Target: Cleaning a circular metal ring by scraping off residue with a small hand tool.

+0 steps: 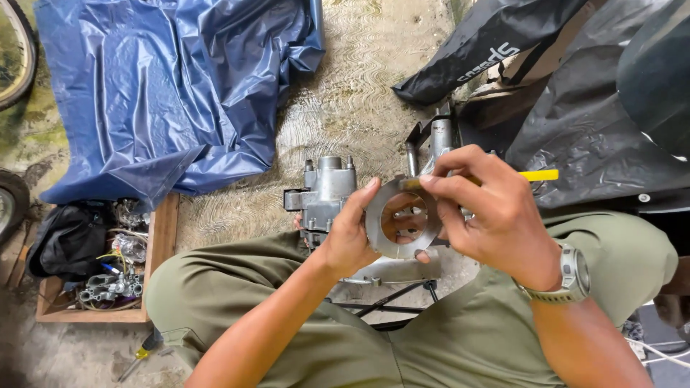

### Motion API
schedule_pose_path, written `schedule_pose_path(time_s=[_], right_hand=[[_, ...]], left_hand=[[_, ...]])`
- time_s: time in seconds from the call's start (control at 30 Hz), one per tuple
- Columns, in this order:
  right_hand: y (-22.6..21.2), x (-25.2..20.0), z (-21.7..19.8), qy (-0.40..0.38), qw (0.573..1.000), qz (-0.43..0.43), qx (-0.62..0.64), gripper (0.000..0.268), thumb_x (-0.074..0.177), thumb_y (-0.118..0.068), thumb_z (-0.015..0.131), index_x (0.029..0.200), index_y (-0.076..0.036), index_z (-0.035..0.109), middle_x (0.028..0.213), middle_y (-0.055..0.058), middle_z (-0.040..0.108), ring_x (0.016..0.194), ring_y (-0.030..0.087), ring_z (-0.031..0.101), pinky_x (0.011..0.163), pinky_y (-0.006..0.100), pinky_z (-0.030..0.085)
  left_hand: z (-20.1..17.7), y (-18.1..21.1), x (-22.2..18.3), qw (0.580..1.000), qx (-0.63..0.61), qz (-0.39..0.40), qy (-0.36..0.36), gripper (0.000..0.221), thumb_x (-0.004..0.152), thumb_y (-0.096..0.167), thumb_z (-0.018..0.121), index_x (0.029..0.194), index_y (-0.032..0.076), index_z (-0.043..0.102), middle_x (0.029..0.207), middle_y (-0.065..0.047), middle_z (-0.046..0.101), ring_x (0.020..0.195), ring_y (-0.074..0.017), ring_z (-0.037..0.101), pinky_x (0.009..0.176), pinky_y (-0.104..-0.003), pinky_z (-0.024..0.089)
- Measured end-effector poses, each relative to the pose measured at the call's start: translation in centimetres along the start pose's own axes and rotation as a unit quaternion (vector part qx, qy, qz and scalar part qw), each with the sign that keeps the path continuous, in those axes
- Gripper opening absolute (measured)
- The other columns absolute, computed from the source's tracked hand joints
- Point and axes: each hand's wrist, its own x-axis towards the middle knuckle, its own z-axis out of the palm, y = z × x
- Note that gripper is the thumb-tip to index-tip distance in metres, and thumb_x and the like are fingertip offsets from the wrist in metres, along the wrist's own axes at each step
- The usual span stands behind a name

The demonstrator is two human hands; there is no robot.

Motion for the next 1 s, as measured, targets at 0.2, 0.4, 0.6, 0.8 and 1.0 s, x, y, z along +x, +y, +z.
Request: schedule_pose_path(time_s=[0.2, 0.4, 0.6, 0.8, 1.0], right_hand=[[0.2, -0.5, 0.2, -0.004, 0.999, -0.003, -0.041, 0.02, 0.091, 0.012, 0.066, 0.106, -0.002, 0.067, 0.108, 0.018, 0.065, 0.082, 0.028, 0.062, 0.071, 0.04, 0.044], [0.1, -1.2, 0.7, -0.026, 0.999, -0.014, -0.04, 0.02, 0.092, 0.009, 0.068, 0.107, -0.005, 0.066, 0.11, 0.017, 0.065, 0.085, 0.03, 0.062, 0.074, 0.04, 0.045], [0.2, -1.6, 1.4, -0.033, 0.999, -0.007, -0.017, 0.021, 0.09, 0.008, 0.067, 0.107, -0.005, 0.066, 0.111, 0.016, 0.064, 0.086, 0.03, 0.061, 0.077, 0.04, 0.045], [1.6, -1.6, 1.0, -0.019, 0.998, -0.002, -0.062, 0.022, 0.089, 0.01, 0.069, 0.106, -0.003, 0.068, 0.109, 0.016, 0.064, 0.087, 0.029, 0.062, 0.075, 0.041, 0.041], [2.0, -1.9, 1.0, -0.026, 0.997, -0.003, -0.079, 0.022, 0.09, 0.009, 0.068, 0.107, -0.005, 0.068, 0.11, 0.016, 0.065, 0.089, 0.029, 0.063, 0.075, 0.042, 0.04]], left_hand=[[-0.6, -0.9, 0.2, 0.998, -0.042, -0.006, 0.036, 0.067, 0.105, 0.062, 0.041, 0.128, 0.005, 0.068, 0.122, -0.005, 0.072, 0.106, -0.0221, 0.067, 0.079, -0.034, 0.054], [-0.3, -1.2, 0.3, 0.994, -0.101, 0.027, -0.034, 0.056, 0.108, 0.048, 0.043, 0.143, 0.006, 0.056, 0.108, -0.006, 0.061, 0.101, -0.0309, 0.062, 0.073, -0.063, 0.057], [-0.3, -1.1, 0.4, 0.994, -0.086, 0.034, -0.057, 0.05, 0.112, 0.044, 0.042, 0.138, 0.004, 0.059, 0.12, -0.017, 0.067, 0.102, -0.0341, 0.066, 0.077, -0.059, 0.06], [-0.4, -1.6, 0.3, 0.995, -0.088, -0.017, -0.032, 0.067, 0.105, 0.061, 0.044, 0.143, 0.008, 0.057, 0.121, -0.009, 0.06, 0.105, -0.0243, 0.065, 0.078, -0.055, 0.062], [-0.7, -1.7, 0.4, 0.994, -0.087, -0.009, -0.058, 0.075, 0.107, 0.065, 0.037, 0.15, 0.004, 0.052, 0.132, -0.019, 0.063, 0.116, -0.0472, 0.066, 0.071, -0.046, 0.061]])
